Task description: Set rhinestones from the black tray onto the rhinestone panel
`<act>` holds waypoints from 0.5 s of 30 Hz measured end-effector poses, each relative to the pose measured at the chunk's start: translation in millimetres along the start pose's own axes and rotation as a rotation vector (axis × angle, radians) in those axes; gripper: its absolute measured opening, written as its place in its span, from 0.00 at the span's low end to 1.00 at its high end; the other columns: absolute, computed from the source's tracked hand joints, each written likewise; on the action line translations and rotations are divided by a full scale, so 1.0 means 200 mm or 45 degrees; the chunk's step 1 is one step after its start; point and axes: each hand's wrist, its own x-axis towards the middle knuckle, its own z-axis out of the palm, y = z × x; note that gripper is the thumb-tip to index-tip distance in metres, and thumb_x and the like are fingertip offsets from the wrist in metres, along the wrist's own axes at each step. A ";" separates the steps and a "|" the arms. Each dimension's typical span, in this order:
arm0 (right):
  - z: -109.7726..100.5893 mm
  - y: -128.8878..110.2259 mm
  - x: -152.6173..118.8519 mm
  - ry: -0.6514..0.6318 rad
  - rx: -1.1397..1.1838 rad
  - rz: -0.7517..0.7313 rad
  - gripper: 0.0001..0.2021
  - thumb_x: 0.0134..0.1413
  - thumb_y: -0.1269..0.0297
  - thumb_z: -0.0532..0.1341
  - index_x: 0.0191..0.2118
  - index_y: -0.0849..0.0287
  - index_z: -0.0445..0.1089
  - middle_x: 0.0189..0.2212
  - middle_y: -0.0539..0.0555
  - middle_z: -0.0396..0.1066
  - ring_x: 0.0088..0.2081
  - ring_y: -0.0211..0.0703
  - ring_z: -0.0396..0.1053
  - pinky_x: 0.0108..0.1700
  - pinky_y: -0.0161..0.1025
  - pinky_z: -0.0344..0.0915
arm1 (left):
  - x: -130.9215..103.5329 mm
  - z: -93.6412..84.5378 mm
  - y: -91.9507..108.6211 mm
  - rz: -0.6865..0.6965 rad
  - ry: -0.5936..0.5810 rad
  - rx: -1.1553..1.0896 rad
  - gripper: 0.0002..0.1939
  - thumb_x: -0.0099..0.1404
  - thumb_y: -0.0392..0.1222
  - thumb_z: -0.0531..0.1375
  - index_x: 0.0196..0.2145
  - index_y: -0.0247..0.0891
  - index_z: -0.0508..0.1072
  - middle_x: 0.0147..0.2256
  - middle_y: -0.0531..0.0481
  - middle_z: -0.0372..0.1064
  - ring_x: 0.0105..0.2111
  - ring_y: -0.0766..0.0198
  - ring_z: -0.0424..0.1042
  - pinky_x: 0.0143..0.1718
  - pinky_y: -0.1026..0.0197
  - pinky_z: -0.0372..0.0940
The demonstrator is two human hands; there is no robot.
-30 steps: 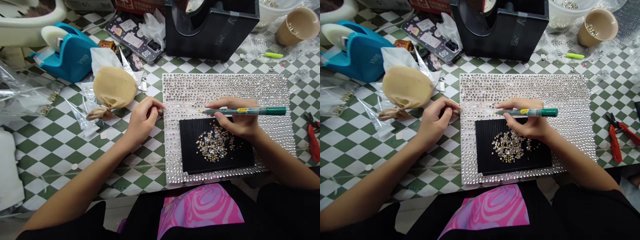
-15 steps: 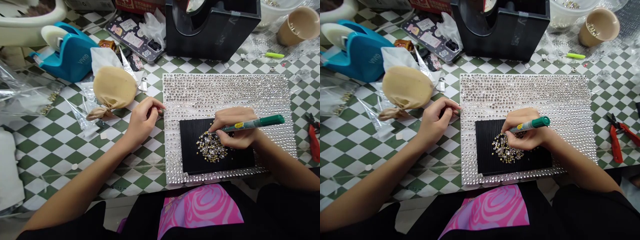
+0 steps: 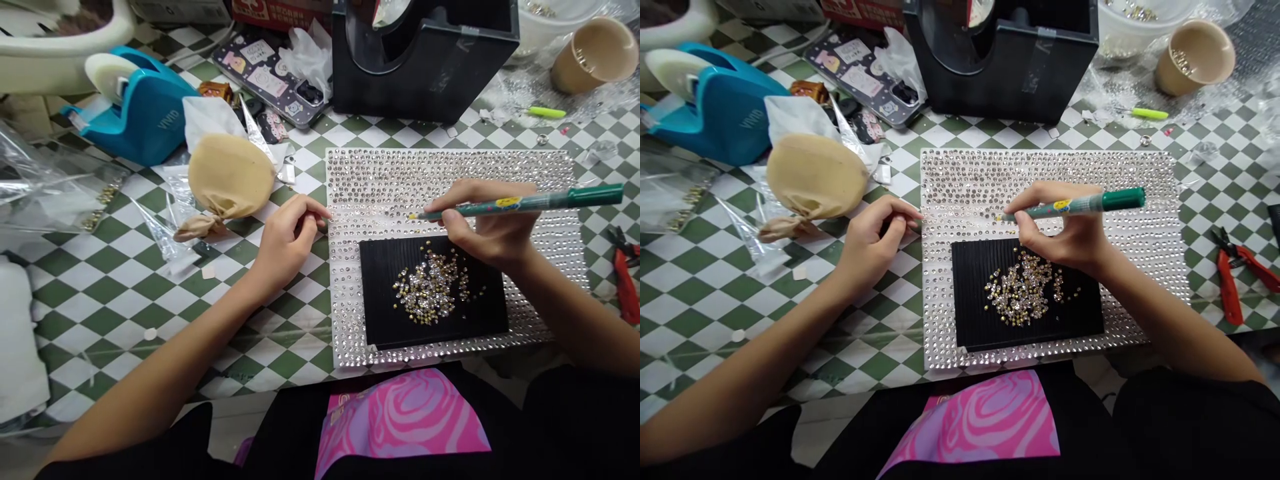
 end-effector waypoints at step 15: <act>0.12 0.09 0.10 -0.095 -0.063 -0.065 0.07 0.50 0.74 0.59 0.30 0.55 0.70 0.26 0.48 0.74 0.26 0.36 0.70 0.28 0.37 0.70 | 0.00 0.00 0.00 -0.025 -0.017 0.019 0.10 0.63 0.31 0.50 0.32 0.40 0.70 0.31 0.51 0.69 0.31 0.68 0.69 0.33 0.64 0.66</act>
